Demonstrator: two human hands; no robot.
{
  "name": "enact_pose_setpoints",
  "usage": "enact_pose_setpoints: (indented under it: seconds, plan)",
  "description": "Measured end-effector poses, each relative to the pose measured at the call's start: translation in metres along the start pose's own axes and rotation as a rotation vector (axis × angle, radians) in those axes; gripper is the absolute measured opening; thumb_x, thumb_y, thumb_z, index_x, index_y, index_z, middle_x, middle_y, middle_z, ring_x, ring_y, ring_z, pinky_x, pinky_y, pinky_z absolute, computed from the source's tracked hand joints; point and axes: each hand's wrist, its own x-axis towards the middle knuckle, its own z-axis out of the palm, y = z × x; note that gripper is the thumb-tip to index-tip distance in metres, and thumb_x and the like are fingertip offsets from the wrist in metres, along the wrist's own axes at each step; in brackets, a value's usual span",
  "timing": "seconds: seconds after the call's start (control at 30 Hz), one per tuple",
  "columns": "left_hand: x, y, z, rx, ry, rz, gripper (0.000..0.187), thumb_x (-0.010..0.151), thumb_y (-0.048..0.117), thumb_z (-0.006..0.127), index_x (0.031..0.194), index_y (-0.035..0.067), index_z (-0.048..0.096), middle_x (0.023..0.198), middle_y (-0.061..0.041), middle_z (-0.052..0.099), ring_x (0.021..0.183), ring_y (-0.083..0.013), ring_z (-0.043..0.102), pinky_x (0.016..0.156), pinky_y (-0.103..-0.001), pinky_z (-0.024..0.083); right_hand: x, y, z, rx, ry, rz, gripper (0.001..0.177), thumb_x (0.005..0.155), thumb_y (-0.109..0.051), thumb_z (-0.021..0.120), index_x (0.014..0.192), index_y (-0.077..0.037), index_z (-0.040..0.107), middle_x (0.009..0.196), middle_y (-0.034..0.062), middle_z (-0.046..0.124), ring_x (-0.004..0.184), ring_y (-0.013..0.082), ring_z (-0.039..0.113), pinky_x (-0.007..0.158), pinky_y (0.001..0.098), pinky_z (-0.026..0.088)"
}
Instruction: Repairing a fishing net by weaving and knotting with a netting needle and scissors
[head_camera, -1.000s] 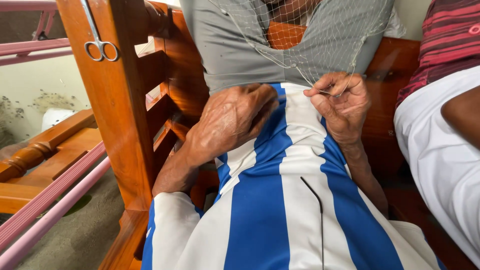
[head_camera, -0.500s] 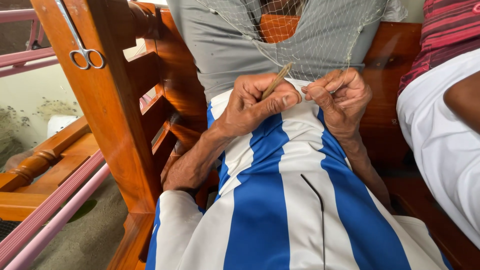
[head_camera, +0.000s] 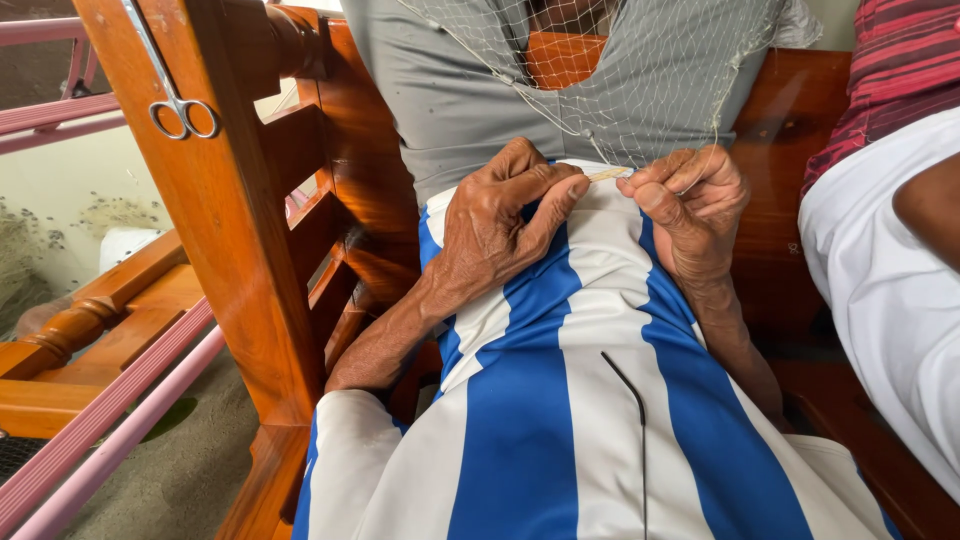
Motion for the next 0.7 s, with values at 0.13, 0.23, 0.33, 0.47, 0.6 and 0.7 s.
enact_pose_setpoints:
  seconds: [0.13, 0.23, 0.33, 0.47, 0.6, 0.7]
  plan:
    - [0.003, 0.007, -0.002, 0.096, 0.034, 0.027, 0.014, 0.107, 0.032, 0.071, 0.107, 0.020, 0.079, 0.080, -0.004, 0.055, 0.061, -0.0260, 0.066, 0.059, -0.032, 0.055, 0.001, -0.002, 0.003, 0.003, -0.022, 0.006, 0.035, 0.092, 0.005, 0.081, 0.091, -0.005, 0.048, 0.098, 0.0253, 0.069, 0.088, 0.0342, 0.078, 0.085, 0.0409, 0.068]
    - [0.004, 0.011, -0.002, 0.116, 0.075, 0.114, 0.015, 0.106, 0.026, 0.071, 0.103, 0.012, 0.077, 0.080, -0.010, 0.056, 0.060, -0.0327, 0.065, 0.057, -0.038, 0.056, -0.002, 0.000, 0.002, 0.006, -0.030, 0.018, 0.036, 0.090, 0.006, 0.082, 0.091, -0.005, 0.048, 0.097, 0.0253, 0.069, 0.088, 0.0350, 0.079, 0.082, 0.0390, 0.068]
    - [0.004, 0.003, 0.003, 0.024, 0.097, 0.146, 0.011, 0.104, 0.024, 0.073, 0.100, 0.013, 0.077, 0.077, -0.005, 0.053, 0.059, -0.0244, 0.064, 0.059, -0.029, 0.054, -0.001, 0.001, 0.001, 0.044, -0.026, 0.029, 0.035, 0.091, 0.005, 0.081, 0.092, -0.005, 0.048, 0.098, 0.0260, 0.069, 0.089, 0.0370, 0.079, 0.083, 0.0400, 0.069]
    - [0.005, -0.001, 0.008, -0.031, 0.150, 0.185, 0.008, 0.101, 0.023, 0.077, 0.102, 0.016, 0.079, 0.078, -0.002, 0.056, 0.061, -0.0188, 0.062, 0.060, -0.027, 0.054, 0.000, -0.004, 0.007, 0.068, -0.060, 0.022, 0.034, 0.091, 0.004, 0.082, 0.091, -0.004, 0.049, 0.096, 0.0255, 0.070, 0.089, 0.0367, 0.079, 0.082, 0.0388, 0.067]
    - [0.010, 0.002, 0.011, -0.047, 0.190, 0.270, 0.008, 0.100, 0.018, 0.077, 0.106, 0.015, 0.080, 0.078, -0.002, 0.059, 0.059, -0.0171, 0.059, 0.058, -0.028, 0.054, 0.001, 0.002, 0.005, 0.065, -0.094, -0.010, 0.034, 0.089, 0.009, 0.081, 0.089, -0.003, 0.050, 0.096, 0.0261, 0.070, 0.091, 0.0373, 0.079, 0.080, 0.0392, 0.067]
    - [0.012, 0.003, 0.015, -0.064, 0.222, 0.305, 0.024, 0.099, 0.015, 0.077, 0.122, 0.012, 0.078, 0.082, -0.004, 0.061, 0.063, -0.0203, 0.059, 0.063, -0.032, 0.057, 0.001, 0.008, 0.001, 0.027, -0.107, -0.034, 0.034, 0.088, 0.010, 0.083, 0.088, -0.001, 0.051, 0.098, 0.0259, 0.071, 0.097, 0.0391, 0.080, 0.084, 0.0411, 0.067]
